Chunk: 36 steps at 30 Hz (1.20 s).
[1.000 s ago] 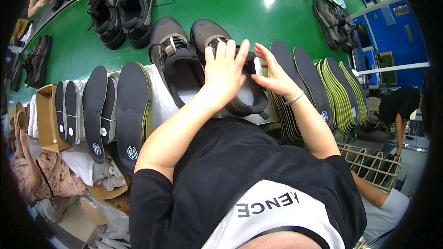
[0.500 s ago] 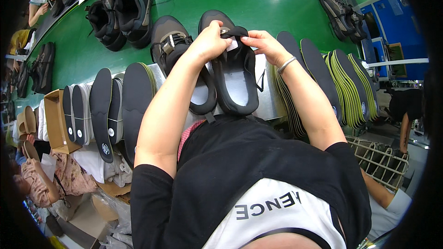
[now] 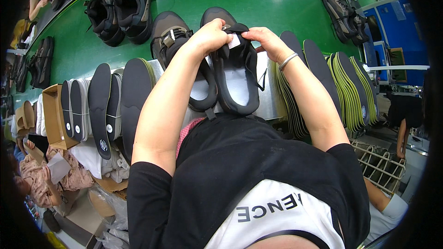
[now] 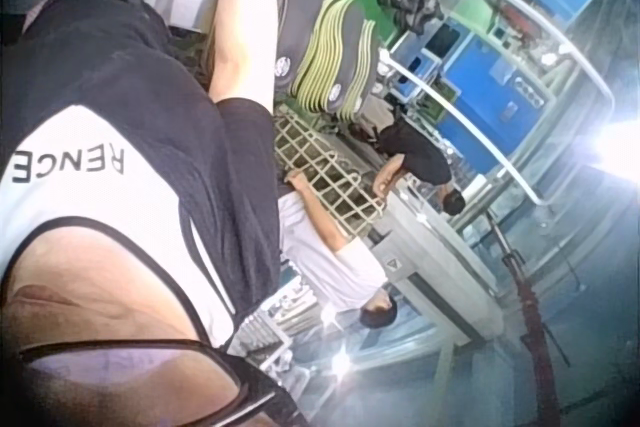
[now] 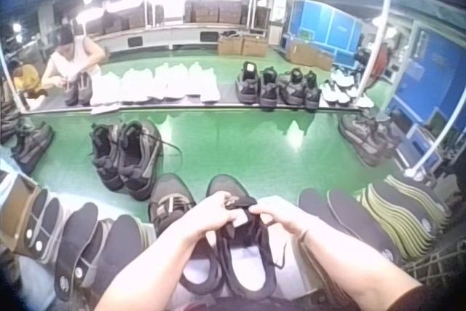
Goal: The person inserts insoles into black shoes on a factory production line. The person picks up insoles from a stack, places them inside the shoes, and then sets the finished shoes back onto the conveyor belt.
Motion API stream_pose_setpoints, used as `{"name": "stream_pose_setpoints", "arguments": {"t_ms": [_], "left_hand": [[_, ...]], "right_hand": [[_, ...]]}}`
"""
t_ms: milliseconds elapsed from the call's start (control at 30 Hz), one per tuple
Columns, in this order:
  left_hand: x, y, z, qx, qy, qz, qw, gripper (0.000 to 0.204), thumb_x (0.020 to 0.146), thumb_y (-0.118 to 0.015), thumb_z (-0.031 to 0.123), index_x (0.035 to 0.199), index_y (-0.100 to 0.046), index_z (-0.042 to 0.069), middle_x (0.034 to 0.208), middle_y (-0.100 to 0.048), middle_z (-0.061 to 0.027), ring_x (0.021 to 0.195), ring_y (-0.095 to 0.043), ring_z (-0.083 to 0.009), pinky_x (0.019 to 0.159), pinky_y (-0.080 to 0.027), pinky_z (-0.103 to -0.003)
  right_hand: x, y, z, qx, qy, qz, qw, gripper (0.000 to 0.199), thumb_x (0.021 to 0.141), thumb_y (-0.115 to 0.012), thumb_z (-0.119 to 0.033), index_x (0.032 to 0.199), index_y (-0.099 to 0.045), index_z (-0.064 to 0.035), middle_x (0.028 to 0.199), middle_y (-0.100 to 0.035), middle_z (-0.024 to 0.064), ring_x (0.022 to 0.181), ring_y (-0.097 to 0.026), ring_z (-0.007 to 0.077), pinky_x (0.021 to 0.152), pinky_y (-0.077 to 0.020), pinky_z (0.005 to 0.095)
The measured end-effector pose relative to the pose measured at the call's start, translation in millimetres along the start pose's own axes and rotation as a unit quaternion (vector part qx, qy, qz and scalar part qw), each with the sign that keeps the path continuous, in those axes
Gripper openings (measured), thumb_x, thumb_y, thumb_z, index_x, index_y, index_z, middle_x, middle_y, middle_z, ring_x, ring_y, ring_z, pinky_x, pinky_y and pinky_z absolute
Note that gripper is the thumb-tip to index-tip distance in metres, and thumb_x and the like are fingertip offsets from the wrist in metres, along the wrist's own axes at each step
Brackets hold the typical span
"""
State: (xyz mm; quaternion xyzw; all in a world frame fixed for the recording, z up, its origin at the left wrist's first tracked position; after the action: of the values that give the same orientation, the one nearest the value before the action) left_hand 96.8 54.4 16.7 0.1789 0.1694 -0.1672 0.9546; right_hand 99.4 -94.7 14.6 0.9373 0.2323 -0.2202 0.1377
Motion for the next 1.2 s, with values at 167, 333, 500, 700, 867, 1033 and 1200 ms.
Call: {"name": "stream_pose_setpoints", "arguments": {"t_ms": [167, 333, 500, 700, 867, 1033, 1200], "left_hand": [[-3, 1, 5, 0.019, 0.001, 0.000, 1.000, 0.058, 0.075, -0.058, 0.011, 0.123, -0.033, -0.009, 0.112, -0.050, -0.0184, 0.101, -0.050, -0.0198, 0.087, -0.037, -0.026], [6, 0, -3, 0.010, -0.013, 0.012, 1.000, 0.058, 0.073, -0.059, 0.011, 0.122, -0.034, -0.009, 0.110, -0.051, -0.0192, 0.099, -0.051, -0.0203, 0.085, -0.039, -0.027], [-14, 6, 13, 0.088, -0.046, 0.064, 0.993, 0.059, 0.068, -0.060, 0.012, 0.119, -0.037, -0.008, 0.101, -0.056, -0.0211, 0.093, -0.056, -0.0240, 0.081, -0.044, -0.031], [-58, -24, 35, 0.308, -0.161, 0.152, 0.925, 0.057, 0.066, -0.055, 0.006, 0.117, -0.032, -0.003, 0.077, -0.060, -0.0176, 0.071, -0.060, -0.0337, 0.059, -0.048, -0.043], [-78, -42, 30, 0.317, -0.234, 0.172, 0.903, 0.077, 0.068, -0.054, 0.003, 0.133, -0.013, -0.002, 0.085, -0.057, -0.0159, 0.082, -0.055, -0.0311, 0.069, -0.043, -0.041], [-150, -3, 33, 0.171, -0.359, 0.278, 0.874, 0.057, 0.067, -0.060, 0.006, 0.120, -0.040, 0.000, 0.103, -0.053, -0.0183, 0.095, -0.052, -0.0329, 0.078, -0.044, -0.039], [-233, 121, -36, 0.286, -0.136, 0.481, 0.818, 0.035, 0.065, -0.064, 0.012, 0.098, -0.056, 0.003, 0.097, -0.058, -0.0130, 0.091, -0.056, -0.0284, 0.080, -0.044, -0.036]], "right_hand": [[1, 1, 1, -0.006, -0.002, 0.003, 1.000, 0.024, 0.075, -0.058, -0.034, 0.084, -0.061, -0.0127, 0.086, -0.056, -0.0025, 0.084, -0.049, 0.0094, 0.067, -0.0389, 0.0280], [1, 0, -1, 0.000, 0.004, 0.010, 1.000, 0.023, 0.074, -0.058, -0.034, 0.082, -0.061, -0.0135, 0.086, -0.055, -0.0029, 0.084, -0.048, 0.0091, 0.066, -0.0384, 0.0280], [-5, -6, -18, -0.195, 0.069, 0.047, 0.977, 0.027, 0.077, -0.051, -0.029, 0.078, -0.057, -0.0032, 0.074, -0.056, 0.0075, 0.072, -0.054, 0.0208, 0.061, -0.0435, 0.0362], [-58, 1, -68, -0.249, 0.079, -0.048, 0.964, 0.027, 0.077, -0.041, -0.020, 0.061, -0.053, -0.0016, 0.058, -0.055, 0.0091, 0.055, -0.054, 0.0200, 0.055, -0.0431, 0.0291], [-52, -20, -102, 0.305, 0.150, -0.214, 0.916, 0.056, 0.091, -0.028, -0.044, 0.125, -0.035, -0.0005, 0.129, -0.036, 0.0194, 0.111, -0.044, 0.0239, 0.093, -0.0367, 0.0377], [-57, 11, -38, 0.016, 0.157, 0.070, 0.985, 0.036, 0.091, -0.039, -0.031, 0.111, -0.048, -0.0032, 0.107, -0.053, 0.0066, 0.099, -0.050, 0.0151, 0.085, -0.0382, 0.0277], [-108, -19, -3, -0.145, 0.221, 0.173, 0.949, 0.056, 0.080, -0.058, -0.017, 0.126, -0.031, 0.0012, 0.125, -0.037, 0.0153, 0.114, -0.039, 0.0224, 0.091, -0.0358, 0.0326]]}}
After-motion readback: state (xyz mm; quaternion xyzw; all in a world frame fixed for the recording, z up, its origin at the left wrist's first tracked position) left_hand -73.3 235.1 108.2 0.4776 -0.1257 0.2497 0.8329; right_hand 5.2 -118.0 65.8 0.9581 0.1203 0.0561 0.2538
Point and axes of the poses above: each hand's wrist, its own x-axis towards the middle knuckle, its own y-axis out of the back of the hand, z = x × y, the point moved 6 cm from there along x, towards the middle knuckle
